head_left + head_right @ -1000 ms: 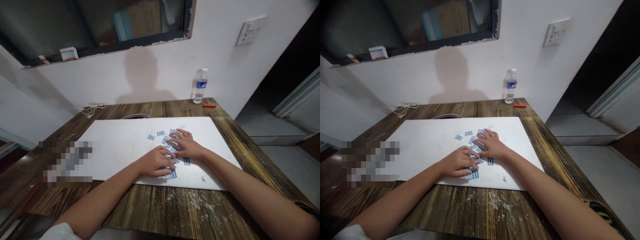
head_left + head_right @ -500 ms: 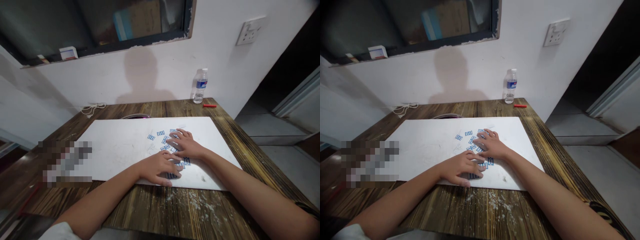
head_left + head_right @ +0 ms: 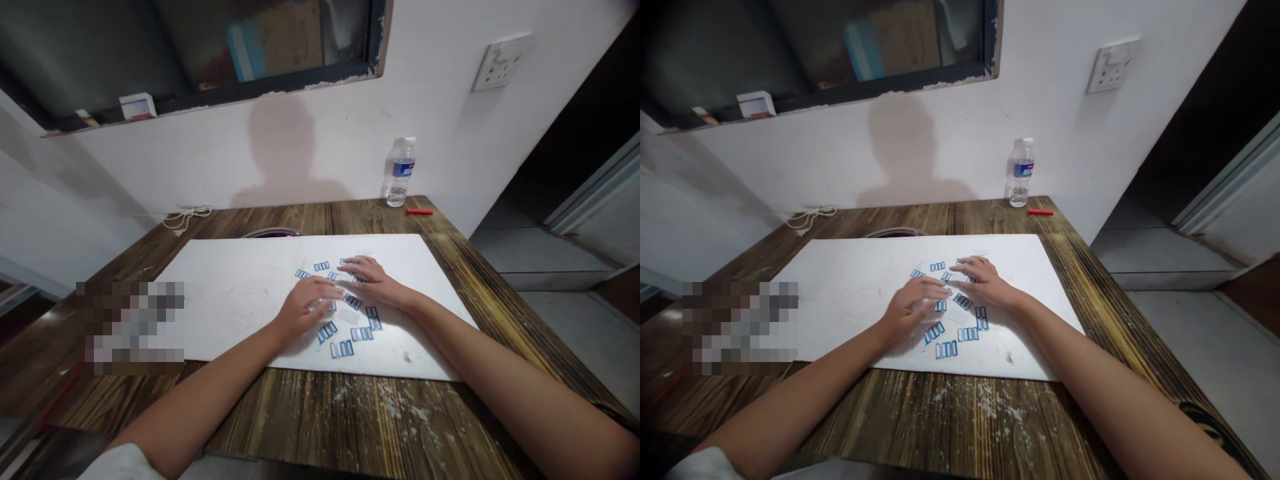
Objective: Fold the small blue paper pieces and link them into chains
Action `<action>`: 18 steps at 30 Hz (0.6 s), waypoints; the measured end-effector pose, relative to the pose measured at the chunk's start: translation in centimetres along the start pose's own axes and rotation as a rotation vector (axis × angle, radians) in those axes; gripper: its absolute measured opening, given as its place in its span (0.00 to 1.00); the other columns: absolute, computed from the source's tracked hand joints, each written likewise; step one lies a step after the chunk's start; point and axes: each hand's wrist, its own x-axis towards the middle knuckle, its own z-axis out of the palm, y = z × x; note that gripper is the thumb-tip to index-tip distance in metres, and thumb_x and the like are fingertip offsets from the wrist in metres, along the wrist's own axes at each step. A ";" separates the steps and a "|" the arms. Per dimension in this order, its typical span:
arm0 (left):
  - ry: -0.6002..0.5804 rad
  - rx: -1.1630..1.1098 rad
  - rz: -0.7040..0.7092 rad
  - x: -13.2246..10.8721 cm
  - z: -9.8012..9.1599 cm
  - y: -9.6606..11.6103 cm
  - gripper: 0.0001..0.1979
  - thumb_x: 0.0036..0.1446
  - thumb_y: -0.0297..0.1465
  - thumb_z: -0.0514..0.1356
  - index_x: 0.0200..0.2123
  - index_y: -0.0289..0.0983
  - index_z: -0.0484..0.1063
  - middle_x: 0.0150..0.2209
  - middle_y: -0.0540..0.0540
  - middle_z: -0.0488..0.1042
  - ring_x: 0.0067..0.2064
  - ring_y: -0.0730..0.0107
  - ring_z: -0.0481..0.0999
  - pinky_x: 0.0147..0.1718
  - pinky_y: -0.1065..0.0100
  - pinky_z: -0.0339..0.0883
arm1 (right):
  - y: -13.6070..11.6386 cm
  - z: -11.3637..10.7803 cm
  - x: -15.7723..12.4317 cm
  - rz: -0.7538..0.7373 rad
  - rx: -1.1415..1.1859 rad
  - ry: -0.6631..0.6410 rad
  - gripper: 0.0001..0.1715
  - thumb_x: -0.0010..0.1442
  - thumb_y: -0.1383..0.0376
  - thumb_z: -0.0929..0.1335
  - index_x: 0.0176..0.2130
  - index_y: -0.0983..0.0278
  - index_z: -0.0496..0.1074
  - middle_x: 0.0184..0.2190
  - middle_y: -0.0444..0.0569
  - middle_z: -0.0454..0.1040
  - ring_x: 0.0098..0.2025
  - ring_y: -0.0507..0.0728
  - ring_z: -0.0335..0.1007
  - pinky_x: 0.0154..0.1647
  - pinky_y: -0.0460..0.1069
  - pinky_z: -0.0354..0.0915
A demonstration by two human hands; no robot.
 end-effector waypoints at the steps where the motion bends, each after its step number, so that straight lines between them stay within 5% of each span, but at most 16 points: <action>1: 0.121 -0.015 -0.096 0.0 -0.1 -0.2 0.12 0.63 0.36 0.55 0.44 0.44 0.77 0.45 0.45 0.79 0.52 0.59 0.73 0.54 0.54 0.62 | -0.1 0.0 0.0 0.007 0.008 0.029 0.24 0.66 0.60 0.60 0.60 0.51 0.66 0.61 0.47 0.64 0.65 0.63 0.53 0.66 0.62 0.52; 5: 0.499 -0.152 -0.466 0.2 -0.3 -1.4 0.13 0.61 0.37 0.56 0.44 0.42 0.77 0.47 0.44 0.77 0.48 0.60 0.74 0.46 0.61 0.67 | -0.6 0.0 -0.1 0.091 0.091 0.216 0.24 0.64 0.65 0.58 0.55 0.53 0.70 0.55 0.49 0.69 0.61 0.62 0.59 0.63 0.61 0.58; 8: 0.681 -0.270 -0.585 0.5 -0.4 -2.5 0.12 0.57 0.34 0.58 0.42 0.41 0.77 0.47 0.46 0.77 0.49 0.62 0.73 0.43 0.65 0.66 | -0.4 0.0 -0.2 0.218 0.279 0.479 0.22 0.59 0.67 0.58 0.48 0.56 0.73 0.50 0.50 0.72 0.56 0.61 0.65 0.60 0.61 0.61; 13: 0.807 -0.393 -0.714 0.8 -0.6 -3.9 0.09 0.51 0.32 0.59 0.34 0.39 0.77 0.43 0.45 0.79 0.48 0.63 0.74 0.44 0.66 0.64 | 0.8 0.2 0.0 0.454 0.569 0.758 0.18 0.54 0.64 0.60 0.41 0.61 0.73 0.42 0.52 0.75 0.47 0.62 0.71 0.48 0.59 0.69; 18: 0.824 -0.401 -0.724 0.7 -0.7 -4.2 0.08 0.49 0.32 0.59 0.33 0.38 0.75 0.40 0.44 0.79 0.47 0.63 0.75 0.41 0.67 0.64 | 1.8 0.6 0.2 0.534 0.625 0.704 0.19 0.49 0.65 0.61 0.40 0.60 0.73 0.42 0.51 0.75 0.43 0.61 0.72 0.41 0.56 0.71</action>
